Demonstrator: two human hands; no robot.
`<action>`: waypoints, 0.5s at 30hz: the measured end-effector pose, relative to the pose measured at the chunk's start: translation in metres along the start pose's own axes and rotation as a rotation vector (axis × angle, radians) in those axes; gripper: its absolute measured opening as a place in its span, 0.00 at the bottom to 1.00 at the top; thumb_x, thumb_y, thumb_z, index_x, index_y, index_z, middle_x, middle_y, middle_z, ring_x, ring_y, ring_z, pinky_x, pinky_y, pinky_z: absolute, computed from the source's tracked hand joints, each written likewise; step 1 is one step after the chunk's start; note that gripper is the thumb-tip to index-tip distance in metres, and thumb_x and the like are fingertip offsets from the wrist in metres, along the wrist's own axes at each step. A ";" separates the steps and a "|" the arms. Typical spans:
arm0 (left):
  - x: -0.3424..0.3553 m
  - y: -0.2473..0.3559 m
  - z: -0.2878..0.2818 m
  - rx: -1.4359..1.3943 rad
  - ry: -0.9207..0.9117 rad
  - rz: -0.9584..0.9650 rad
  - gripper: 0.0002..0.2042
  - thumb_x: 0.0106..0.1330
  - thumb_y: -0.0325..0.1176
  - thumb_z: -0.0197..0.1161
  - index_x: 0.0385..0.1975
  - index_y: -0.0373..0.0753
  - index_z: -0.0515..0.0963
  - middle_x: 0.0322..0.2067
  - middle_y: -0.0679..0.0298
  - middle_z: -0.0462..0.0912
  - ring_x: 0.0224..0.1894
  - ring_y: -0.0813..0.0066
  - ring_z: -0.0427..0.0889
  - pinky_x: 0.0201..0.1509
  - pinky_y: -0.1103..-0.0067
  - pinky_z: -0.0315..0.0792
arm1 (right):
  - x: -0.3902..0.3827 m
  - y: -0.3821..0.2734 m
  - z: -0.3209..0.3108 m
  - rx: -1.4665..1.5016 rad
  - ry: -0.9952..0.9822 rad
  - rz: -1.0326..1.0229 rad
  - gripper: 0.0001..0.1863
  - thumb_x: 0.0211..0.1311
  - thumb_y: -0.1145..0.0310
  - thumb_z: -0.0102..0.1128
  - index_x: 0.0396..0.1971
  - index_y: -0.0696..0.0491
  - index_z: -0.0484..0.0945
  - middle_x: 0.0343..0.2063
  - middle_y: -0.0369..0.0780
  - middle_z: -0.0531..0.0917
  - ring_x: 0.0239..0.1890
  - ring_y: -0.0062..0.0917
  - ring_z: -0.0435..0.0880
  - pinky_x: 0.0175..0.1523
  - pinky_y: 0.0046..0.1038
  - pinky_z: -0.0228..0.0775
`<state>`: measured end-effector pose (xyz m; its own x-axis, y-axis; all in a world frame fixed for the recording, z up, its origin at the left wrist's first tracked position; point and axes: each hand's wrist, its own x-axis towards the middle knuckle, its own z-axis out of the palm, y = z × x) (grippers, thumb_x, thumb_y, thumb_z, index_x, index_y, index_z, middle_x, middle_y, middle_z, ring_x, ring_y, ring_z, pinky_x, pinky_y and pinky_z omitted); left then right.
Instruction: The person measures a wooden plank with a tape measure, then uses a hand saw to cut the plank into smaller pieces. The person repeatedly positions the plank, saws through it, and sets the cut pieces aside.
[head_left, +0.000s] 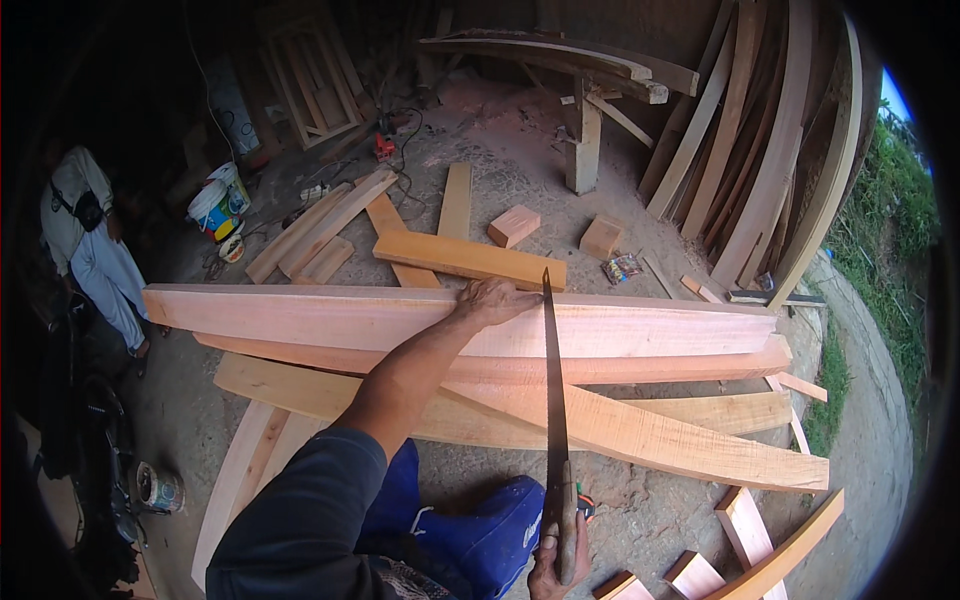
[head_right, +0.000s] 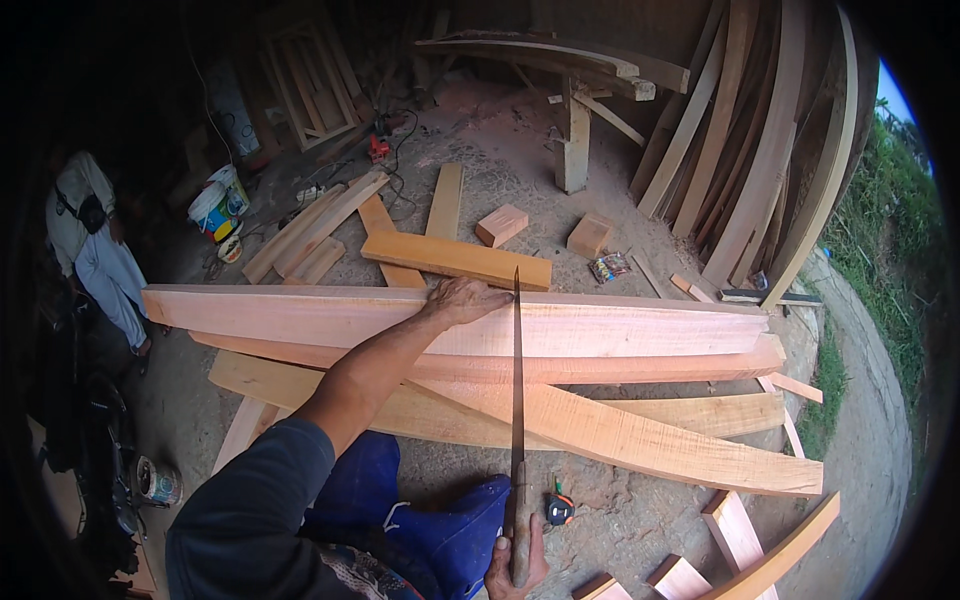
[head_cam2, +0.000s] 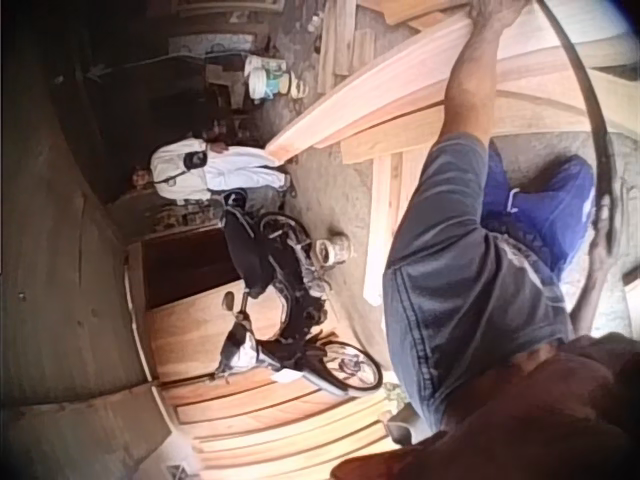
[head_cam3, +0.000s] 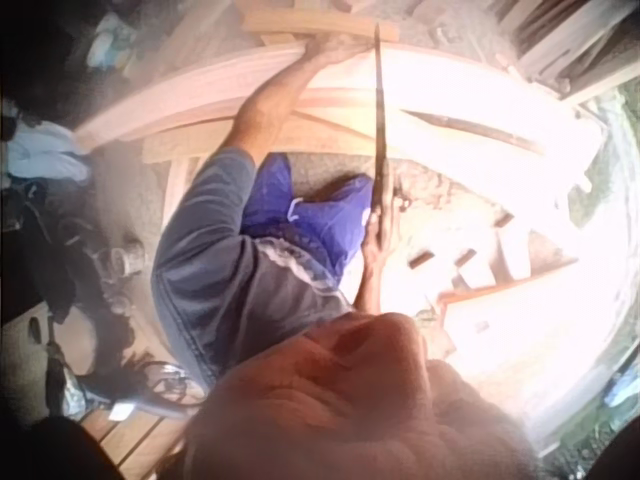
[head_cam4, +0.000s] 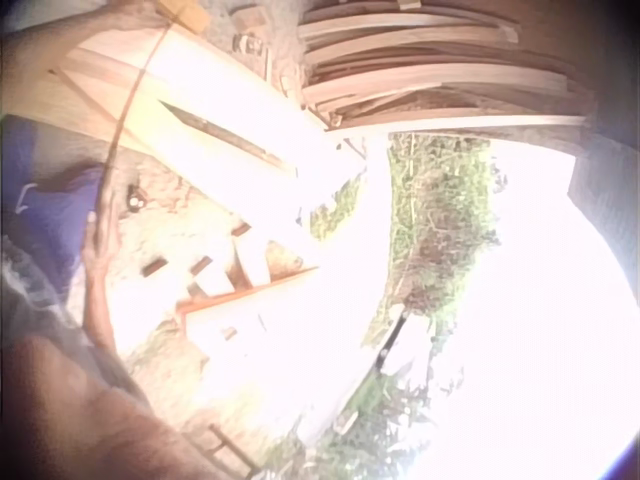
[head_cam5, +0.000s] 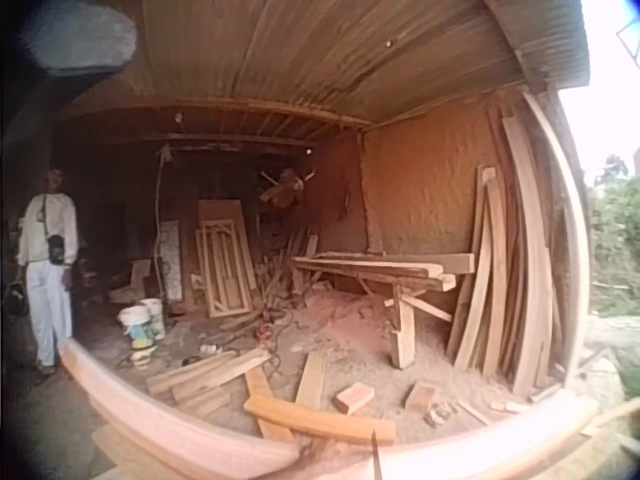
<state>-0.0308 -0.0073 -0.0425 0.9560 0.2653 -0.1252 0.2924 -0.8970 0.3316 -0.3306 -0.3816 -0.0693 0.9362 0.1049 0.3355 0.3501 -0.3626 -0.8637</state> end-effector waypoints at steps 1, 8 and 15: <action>-0.003 0.001 0.001 -0.017 0.027 0.022 0.37 0.64 0.77 0.59 0.58 0.54 0.88 0.60 0.52 0.86 0.66 0.52 0.82 0.68 0.58 0.75 | 0.012 -0.001 0.006 0.121 0.035 0.052 0.29 0.76 0.60 0.65 0.67 0.66 0.76 0.53 0.55 0.87 0.54 0.41 0.88 0.62 0.39 0.77; -0.027 0.015 -0.008 -0.049 0.128 0.028 0.36 0.65 0.74 0.60 0.64 0.55 0.83 0.62 0.52 0.85 0.66 0.50 0.81 0.70 0.58 0.75 | 0.161 0.004 0.097 0.299 0.060 -0.010 0.31 0.76 0.60 0.67 0.71 0.61 0.74 0.53 0.54 0.89 0.55 0.33 0.89 0.61 0.33 0.79; -0.034 0.014 -0.009 0.033 0.153 0.196 0.31 0.73 0.66 0.57 0.60 0.47 0.85 0.57 0.47 0.86 0.61 0.47 0.84 0.65 0.58 0.77 | 0.147 -0.001 0.094 0.287 0.060 -0.011 0.30 0.76 0.61 0.68 0.71 0.59 0.74 0.52 0.53 0.89 0.53 0.34 0.90 0.58 0.35 0.81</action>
<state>-0.0592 -0.0256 -0.0251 0.9876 0.1333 0.0825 0.1023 -0.9469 0.3048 -0.1906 -0.2792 -0.0548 0.9317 0.0495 0.3598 0.3629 -0.0842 -0.9280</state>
